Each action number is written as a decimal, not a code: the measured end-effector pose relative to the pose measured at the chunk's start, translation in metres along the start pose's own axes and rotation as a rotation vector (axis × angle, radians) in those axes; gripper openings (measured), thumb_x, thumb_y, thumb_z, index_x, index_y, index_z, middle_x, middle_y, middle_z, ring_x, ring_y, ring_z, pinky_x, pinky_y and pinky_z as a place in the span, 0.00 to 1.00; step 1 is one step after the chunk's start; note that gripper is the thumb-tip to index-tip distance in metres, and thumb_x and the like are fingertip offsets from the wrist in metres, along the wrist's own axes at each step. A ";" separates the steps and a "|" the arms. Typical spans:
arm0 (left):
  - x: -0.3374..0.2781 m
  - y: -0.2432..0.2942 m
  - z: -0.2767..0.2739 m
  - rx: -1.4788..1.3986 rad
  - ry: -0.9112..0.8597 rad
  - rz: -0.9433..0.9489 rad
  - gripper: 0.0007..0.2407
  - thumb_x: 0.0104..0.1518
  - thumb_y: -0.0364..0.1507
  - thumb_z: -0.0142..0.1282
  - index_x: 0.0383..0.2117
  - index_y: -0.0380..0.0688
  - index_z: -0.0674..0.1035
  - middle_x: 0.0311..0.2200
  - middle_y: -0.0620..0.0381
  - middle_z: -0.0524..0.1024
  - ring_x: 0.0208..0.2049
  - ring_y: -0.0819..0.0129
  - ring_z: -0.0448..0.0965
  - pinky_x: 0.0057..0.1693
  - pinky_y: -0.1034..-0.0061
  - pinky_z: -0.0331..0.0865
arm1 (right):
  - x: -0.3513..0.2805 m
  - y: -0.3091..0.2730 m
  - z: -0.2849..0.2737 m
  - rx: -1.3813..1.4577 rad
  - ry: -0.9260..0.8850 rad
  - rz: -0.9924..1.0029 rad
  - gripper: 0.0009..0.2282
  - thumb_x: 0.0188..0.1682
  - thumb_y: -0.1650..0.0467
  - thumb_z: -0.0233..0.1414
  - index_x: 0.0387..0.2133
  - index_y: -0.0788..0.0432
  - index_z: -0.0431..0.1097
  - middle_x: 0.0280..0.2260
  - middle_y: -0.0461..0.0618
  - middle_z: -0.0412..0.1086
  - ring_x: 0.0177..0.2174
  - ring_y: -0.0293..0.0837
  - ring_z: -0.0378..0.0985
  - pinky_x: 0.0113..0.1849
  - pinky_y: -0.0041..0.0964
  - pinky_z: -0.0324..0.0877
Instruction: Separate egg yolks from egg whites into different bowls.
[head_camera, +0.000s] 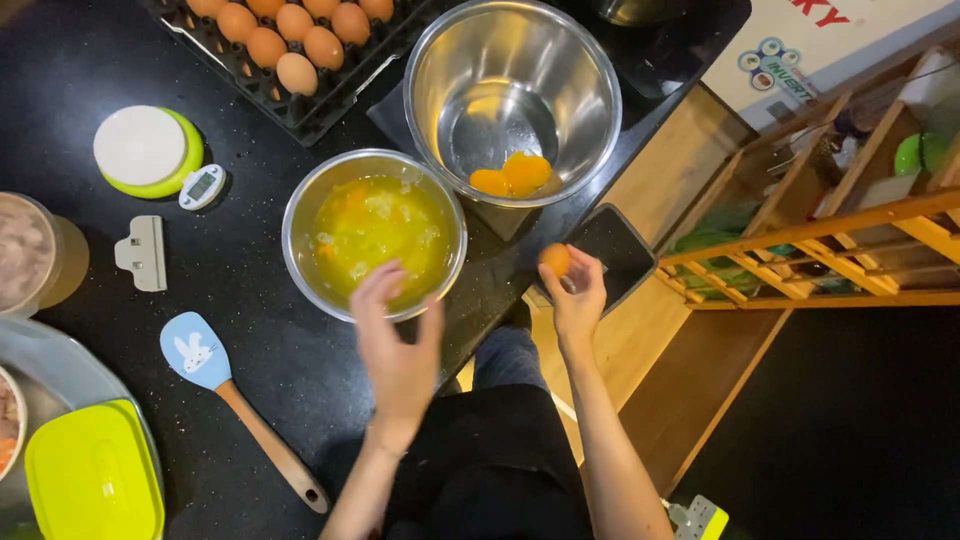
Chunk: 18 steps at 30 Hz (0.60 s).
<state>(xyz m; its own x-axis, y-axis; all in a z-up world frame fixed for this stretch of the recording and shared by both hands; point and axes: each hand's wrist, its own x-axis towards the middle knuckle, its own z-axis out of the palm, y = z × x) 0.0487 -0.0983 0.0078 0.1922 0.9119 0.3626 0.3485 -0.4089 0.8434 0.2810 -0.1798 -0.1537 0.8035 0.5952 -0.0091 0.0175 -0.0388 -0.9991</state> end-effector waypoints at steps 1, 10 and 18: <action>-0.003 -0.007 -0.009 -0.002 0.000 0.000 0.17 0.58 0.24 0.64 0.52 0.37 0.73 0.56 0.47 0.71 0.59 0.54 0.72 0.65 0.63 0.66 | -0.005 -0.009 0.003 -0.001 0.001 -0.001 0.20 0.47 0.76 0.63 0.53 0.62 0.67 0.46 0.56 0.72 0.45 0.44 0.77 0.47 0.33 0.74; -0.004 -0.029 -0.038 -0.112 0.150 -0.152 0.13 0.62 0.21 0.58 0.51 0.35 0.71 0.57 0.46 0.68 0.57 0.62 0.73 0.58 0.72 0.73 | -0.010 -0.023 0.012 -0.721 0.073 -0.632 0.21 0.42 0.79 0.65 0.50 0.63 0.69 0.49 0.60 0.71 0.49 0.53 0.73 0.50 0.44 0.71; 0.062 -0.008 -0.037 -0.466 -0.467 -0.253 0.17 0.59 0.24 0.61 0.55 0.41 0.75 0.50 0.56 0.77 0.44 0.75 0.80 0.46 0.82 0.72 | -0.017 -0.174 0.066 0.460 -0.607 0.396 0.17 0.52 0.70 0.53 0.54 0.63 0.68 0.47 0.53 0.74 0.45 0.45 0.79 0.46 0.39 0.76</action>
<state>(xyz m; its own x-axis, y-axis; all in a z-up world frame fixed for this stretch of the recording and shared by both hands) 0.0240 -0.0368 0.0385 0.5669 0.8237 0.0134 0.0256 -0.0339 0.9991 0.2250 -0.1308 0.0171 0.2399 0.9378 -0.2509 -0.5455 -0.0835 -0.8339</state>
